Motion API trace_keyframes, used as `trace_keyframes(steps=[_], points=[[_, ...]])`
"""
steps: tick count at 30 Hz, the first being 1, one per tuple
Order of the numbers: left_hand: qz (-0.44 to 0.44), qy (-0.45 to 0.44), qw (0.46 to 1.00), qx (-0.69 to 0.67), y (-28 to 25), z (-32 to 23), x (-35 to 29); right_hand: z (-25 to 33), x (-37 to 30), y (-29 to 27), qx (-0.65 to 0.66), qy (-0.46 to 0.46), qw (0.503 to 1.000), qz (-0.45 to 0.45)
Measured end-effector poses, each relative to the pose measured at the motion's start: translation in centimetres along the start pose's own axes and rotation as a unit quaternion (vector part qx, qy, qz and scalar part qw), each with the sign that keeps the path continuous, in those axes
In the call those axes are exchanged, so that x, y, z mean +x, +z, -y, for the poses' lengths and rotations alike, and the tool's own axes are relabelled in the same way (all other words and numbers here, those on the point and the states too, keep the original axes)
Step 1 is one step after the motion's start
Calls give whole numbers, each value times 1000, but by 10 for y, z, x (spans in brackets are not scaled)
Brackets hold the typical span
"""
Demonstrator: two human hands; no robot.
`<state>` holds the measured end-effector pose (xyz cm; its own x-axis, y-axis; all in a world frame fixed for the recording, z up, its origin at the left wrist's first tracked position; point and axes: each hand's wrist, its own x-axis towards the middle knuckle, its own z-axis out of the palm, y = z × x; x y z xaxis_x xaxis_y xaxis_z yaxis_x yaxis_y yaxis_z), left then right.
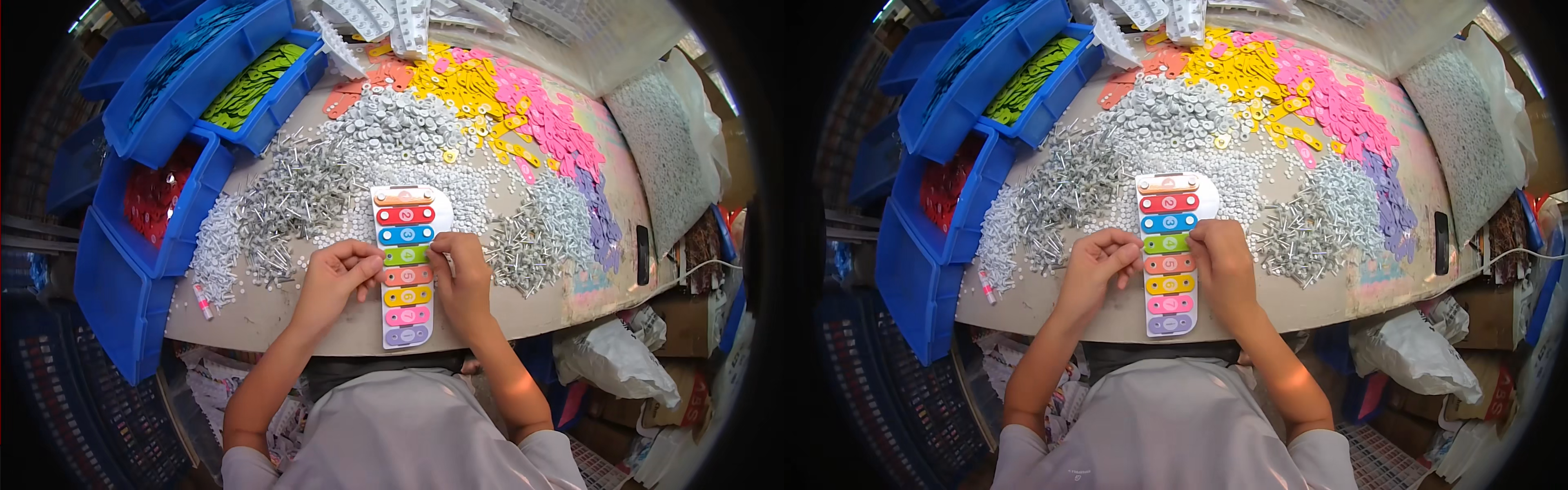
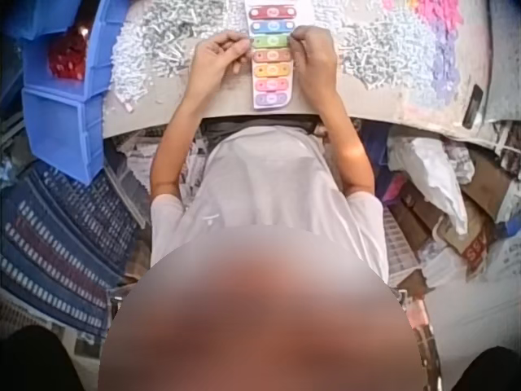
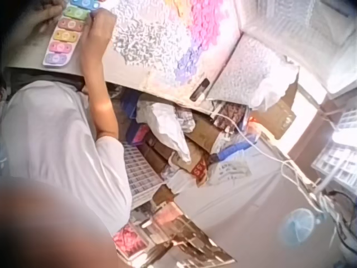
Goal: Assembling a toy xylophone by placing colorful keys and plastic pins onto a white base frame.
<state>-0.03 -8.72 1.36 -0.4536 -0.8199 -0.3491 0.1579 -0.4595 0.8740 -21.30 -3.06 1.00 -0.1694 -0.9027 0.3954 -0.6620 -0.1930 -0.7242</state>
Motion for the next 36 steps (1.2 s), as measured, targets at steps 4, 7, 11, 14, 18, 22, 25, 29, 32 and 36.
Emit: trace_keyframes(steps=[4, 7, 11, 14, 18, 22, 25, 29, 32, 36], points=[[7, -12, 1000, -19, 1, 3, 12, -2, -1, -2, -52, -59, 997, 13], [15, -28, 999, 7, 1, 2, 17, -1, -1, -3, -62, -73, 995, 17], [32, -39, 998, 42, -2, 1, 20, 1, -3, -3, -22, 8, 1000, 22], [-12, 62, 972, 225, -1, 3, 22, 4, 1, -9, 144, 266, 951, 69], [31, -24, 977, 212, -5, 6, 34, -9, 2, -6, 256, 366, 887, 113], [52, -76, 992, 82, 5, -5, 34, -6, 11, -12, 284, 427, 846, 148], [67, -125, 988, 64, 6, -8, 37, -12, 12, -13, 299, 437, 830, 175], [80, -79, 992, 51, -6, 6, 39, -16, 12, -4, 311, 416, 832, 195], [69, -60, 991, 98, -4, 8, 40, -13, 14, -5, 315, 405, 839, 182], [64, -57, 983, 162, -7, 10, 40, -9, 12, -4, 299, 388, 855, 169]])
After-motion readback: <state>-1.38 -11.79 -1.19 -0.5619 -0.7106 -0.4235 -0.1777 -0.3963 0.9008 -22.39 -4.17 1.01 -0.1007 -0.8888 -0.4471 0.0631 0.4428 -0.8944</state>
